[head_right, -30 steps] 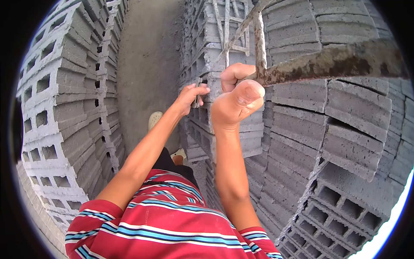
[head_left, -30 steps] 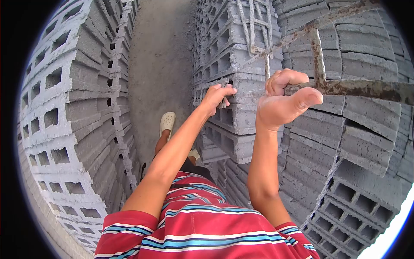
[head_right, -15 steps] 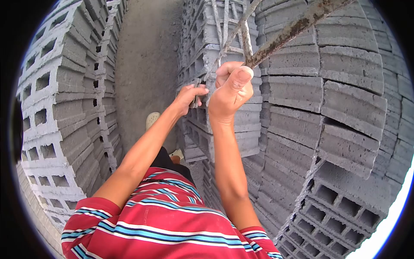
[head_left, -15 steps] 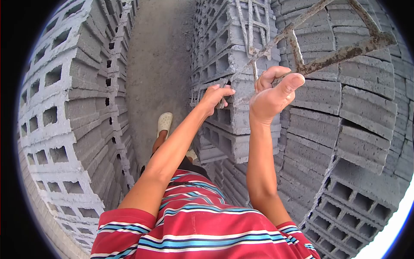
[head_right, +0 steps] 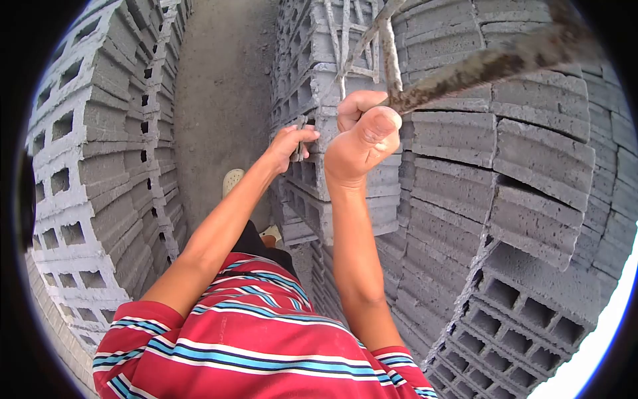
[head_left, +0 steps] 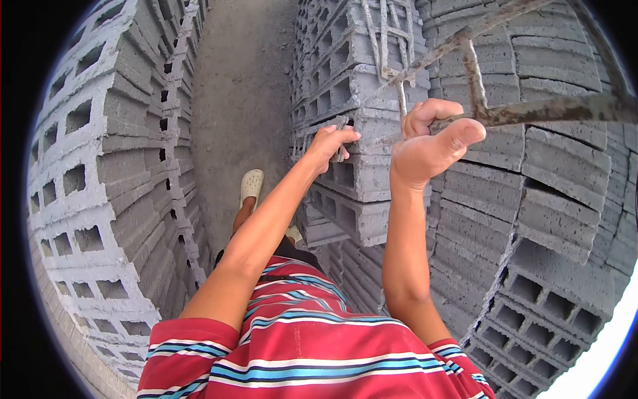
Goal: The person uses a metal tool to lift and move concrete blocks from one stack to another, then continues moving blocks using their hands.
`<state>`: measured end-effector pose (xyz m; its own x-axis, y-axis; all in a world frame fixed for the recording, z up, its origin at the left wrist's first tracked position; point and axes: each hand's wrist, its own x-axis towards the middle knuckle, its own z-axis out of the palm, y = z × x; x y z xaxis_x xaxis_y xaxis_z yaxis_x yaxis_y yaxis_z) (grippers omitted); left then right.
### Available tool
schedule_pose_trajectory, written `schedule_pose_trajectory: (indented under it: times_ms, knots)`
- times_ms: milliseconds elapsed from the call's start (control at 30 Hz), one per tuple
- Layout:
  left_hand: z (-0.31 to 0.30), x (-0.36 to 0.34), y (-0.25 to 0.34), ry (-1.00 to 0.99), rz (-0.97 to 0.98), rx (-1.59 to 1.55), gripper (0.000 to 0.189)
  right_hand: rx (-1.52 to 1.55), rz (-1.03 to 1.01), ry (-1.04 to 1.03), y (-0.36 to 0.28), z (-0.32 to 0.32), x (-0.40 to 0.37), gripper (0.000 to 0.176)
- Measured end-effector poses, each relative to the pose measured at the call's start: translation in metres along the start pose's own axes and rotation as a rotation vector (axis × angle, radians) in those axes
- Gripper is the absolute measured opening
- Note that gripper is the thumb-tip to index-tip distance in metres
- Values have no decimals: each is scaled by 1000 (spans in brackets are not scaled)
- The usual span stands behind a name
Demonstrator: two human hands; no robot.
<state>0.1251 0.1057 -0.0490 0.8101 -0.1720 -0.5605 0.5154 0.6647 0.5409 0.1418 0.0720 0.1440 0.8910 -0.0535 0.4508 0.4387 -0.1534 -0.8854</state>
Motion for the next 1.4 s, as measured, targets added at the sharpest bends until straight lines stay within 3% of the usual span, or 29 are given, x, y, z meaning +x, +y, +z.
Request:
schedule_pose_trajectory:
  times_ms: [100,233,367,633,833,933,1033,1133,1267,1400]
  knots:
    - [0,3,-4,19,18,-21,51,-95,20,-14,8,1,-4,69]
    - [-1,0,-4,9,16,-1,50,26,-88,-32,-9,3,4,68]
    - [-2,1,-2,-21,0,-7,46,-111,168,0,29,2,-14,70]
    - [1,3,-1,2,-12,-17,43,96,-31,-18,-6,0,0,70]
    - [-1,2,-2,-2,-8,-7,42,-120,26,37,14,7,-7,69]
    - [0,1,-4,13,-1,-16,41,-61,104,-13,4,8,-5,67]
    - [-1,2,-3,13,-10,-8,40,47,-7,53,-12,15,3,68]
    - [-1,2,-1,-5,-19,-3,42,-68,-19,-40,2,5,-5,69]
    - [-4,4,-4,-4,-5,9,48,-90,108,9,30,5,-20,68]
    - [-6,5,-8,-31,-14,-18,49,155,-22,32,-7,10,-1,66]
